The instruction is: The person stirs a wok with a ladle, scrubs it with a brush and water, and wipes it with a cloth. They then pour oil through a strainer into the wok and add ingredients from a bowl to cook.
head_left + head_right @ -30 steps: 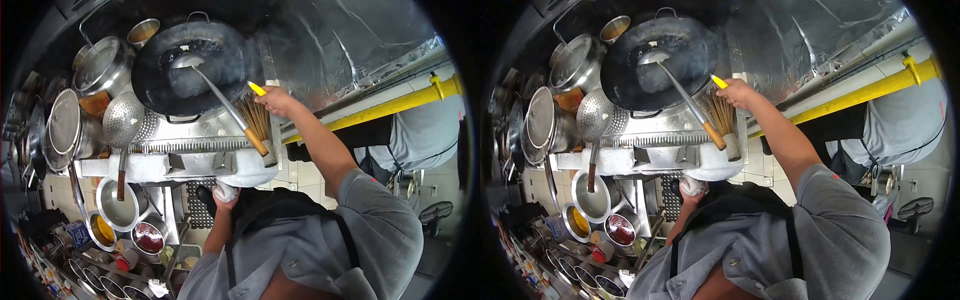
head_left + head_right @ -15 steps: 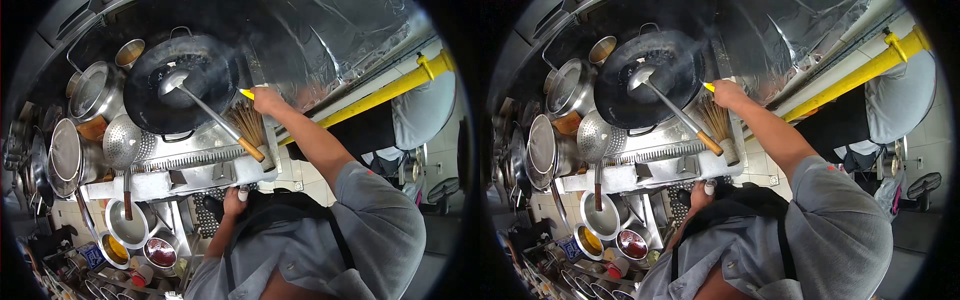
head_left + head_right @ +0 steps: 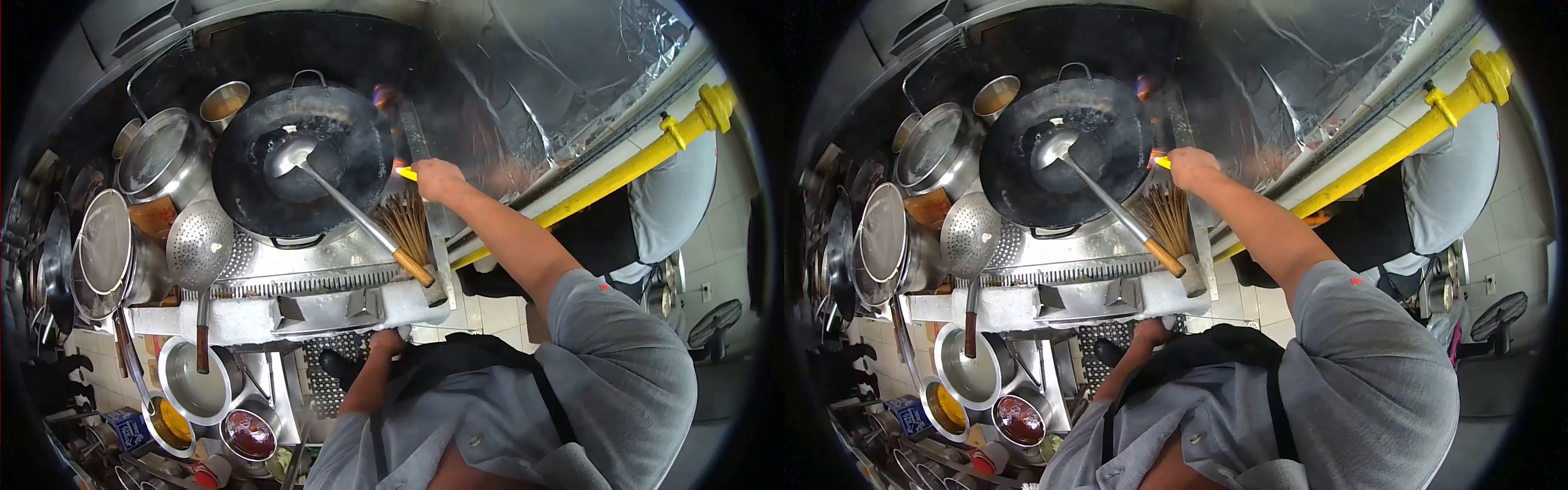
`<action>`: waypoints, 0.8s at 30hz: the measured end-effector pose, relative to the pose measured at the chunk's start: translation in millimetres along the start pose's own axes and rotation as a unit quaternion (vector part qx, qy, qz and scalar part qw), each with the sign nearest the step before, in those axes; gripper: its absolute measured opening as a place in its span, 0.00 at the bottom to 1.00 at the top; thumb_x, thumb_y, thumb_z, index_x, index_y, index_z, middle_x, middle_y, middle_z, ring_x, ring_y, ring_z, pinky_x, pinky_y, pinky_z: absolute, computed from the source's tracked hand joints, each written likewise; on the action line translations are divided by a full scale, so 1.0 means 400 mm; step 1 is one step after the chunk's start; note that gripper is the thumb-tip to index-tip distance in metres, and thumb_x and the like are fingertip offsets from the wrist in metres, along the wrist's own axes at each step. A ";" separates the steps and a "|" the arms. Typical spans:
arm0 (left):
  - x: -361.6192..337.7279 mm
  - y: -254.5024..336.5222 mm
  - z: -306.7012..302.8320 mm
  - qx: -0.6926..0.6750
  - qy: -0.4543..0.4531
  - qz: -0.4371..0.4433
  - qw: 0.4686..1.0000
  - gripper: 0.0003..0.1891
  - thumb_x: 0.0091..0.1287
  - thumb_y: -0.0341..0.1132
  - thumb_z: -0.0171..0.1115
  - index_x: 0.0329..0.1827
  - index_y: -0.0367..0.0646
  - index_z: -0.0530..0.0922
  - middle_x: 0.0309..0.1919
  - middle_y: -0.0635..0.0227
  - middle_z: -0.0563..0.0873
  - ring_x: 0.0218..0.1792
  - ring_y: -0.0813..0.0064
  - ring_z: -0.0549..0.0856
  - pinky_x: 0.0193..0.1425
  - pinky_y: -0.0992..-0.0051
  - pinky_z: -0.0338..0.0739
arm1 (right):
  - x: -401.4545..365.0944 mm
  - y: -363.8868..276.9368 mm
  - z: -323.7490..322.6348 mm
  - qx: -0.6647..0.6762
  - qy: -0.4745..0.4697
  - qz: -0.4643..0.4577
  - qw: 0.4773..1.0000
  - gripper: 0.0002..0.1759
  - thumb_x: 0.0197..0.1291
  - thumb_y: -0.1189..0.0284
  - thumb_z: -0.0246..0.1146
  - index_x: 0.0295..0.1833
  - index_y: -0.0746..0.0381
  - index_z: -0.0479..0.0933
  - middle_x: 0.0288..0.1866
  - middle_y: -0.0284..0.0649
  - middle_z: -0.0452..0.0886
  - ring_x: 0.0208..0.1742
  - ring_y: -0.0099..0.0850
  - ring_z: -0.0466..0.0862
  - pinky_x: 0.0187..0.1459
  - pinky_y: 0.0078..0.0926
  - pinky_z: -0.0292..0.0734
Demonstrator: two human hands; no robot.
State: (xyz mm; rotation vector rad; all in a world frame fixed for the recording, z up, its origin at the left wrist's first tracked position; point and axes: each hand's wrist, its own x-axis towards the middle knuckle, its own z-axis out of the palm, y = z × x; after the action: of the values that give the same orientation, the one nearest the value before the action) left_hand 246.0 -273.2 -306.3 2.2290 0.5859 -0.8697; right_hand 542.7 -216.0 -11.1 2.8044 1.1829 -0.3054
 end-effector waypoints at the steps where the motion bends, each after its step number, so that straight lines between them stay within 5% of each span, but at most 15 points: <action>1: -0.016 0.007 -0.010 -0.036 0.026 0.013 0.999 0.27 0.52 0.51 0.62 0.49 0.41 0.82 0.50 0.53 0.84 0.51 0.55 0.83 0.57 0.64 0.76 | 0.004 0.003 -0.003 -0.001 0.002 -0.002 1.000 0.16 0.56 0.75 0.56 0.50 0.56 0.81 0.52 0.43 0.82 0.54 0.41 0.82 0.53 0.39 0.78; 3: -0.069 0.009 -0.037 -0.126 0.075 0.025 0.989 0.28 0.48 0.50 0.66 0.48 0.39 0.82 0.45 0.50 0.85 0.48 0.53 0.83 0.54 0.62 0.77 | 0.018 0.015 0.000 -0.017 0.014 -0.025 0.999 0.16 0.56 0.75 0.56 0.49 0.57 0.81 0.53 0.42 0.82 0.54 0.41 0.82 0.52 0.38 0.78; 4: -0.065 -0.017 -0.014 -0.172 0.137 0.099 0.970 0.26 0.47 0.48 0.67 0.47 0.41 0.82 0.48 0.51 0.84 0.49 0.53 0.83 0.55 0.61 0.76 | 0.026 0.019 -0.001 -0.013 0.018 -0.025 0.999 0.16 0.56 0.75 0.56 0.49 0.57 0.81 0.53 0.42 0.82 0.54 0.41 0.82 0.52 0.38 0.78; 6: -0.082 -0.053 0.013 -0.148 0.185 0.109 0.965 0.27 0.47 0.47 0.66 0.50 0.44 0.80 0.52 0.51 0.81 0.53 0.53 0.80 0.57 0.60 0.76 | 0.039 0.020 0.002 -0.030 0.002 -0.017 0.999 0.15 0.56 0.75 0.56 0.48 0.60 0.81 0.53 0.45 0.82 0.54 0.41 0.82 0.52 0.38 0.79; 9: -0.098 -0.069 0.011 -0.106 0.113 0.120 0.981 0.29 0.48 0.47 0.66 0.55 0.46 0.78 0.58 0.52 0.78 0.58 0.54 0.78 0.60 0.60 0.74 | -0.048 -0.014 -0.071 -0.053 -0.080 0.033 0.995 0.14 0.57 0.75 0.55 0.47 0.63 0.81 0.53 0.48 0.81 0.54 0.41 0.82 0.51 0.38 0.79; 14: 0.024 -0.115 0.109 -0.057 0.129 0.110 0.984 0.33 0.53 0.51 0.62 0.61 0.43 0.73 0.62 0.54 0.75 0.61 0.58 0.76 0.63 0.63 0.72 | -0.211 0.039 -0.092 -0.032 0.032 0.042 0.998 0.18 0.56 0.76 0.54 0.54 0.62 0.76 0.49 0.51 0.82 0.50 0.46 0.82 0.51 0.41 0.78; 18: 0.014 -0.089 0.053 -0.054 -0.001 0.022 0.998 0.29 0.51 0.47 0.64 0.56 0.43 0.76 0.58 0.54 0.78 0.58 0.58 0.79 0.61 0.64 0.74 | -0.257 0.044 -0.173 0.043 0.133 0.022 0.990 0.21 0.55 0.74 0.58 0.57 0.58 0.73 0.46 0.54 0.80 0.50 0.50 0.79 0.50 0.45 0.75; 24: -0.097 -0.065 -0.010 -0.094 0.131 0.032 0.986 0.24 0.50 0.44 0.64 0.51 0.43 0.80 0.57 0.51 0.78 0.56 0.57 0.80 0.60 0.64 0.74 | -0.263 -0.079 -0.247 0.102 0.204 -0.127 0.965 0.23 0.55 0.73 0.60 0.59 0.56 0.71 0.46 0.52 0.79 0.47 0.51 0.80 0.50 0.45 0.76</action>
State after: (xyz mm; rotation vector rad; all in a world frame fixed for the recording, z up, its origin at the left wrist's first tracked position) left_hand 205.8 -258.7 -287.2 2.1892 0.6837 -0.4693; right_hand 463.1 -252.5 108.0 2.9831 1.6903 0.1597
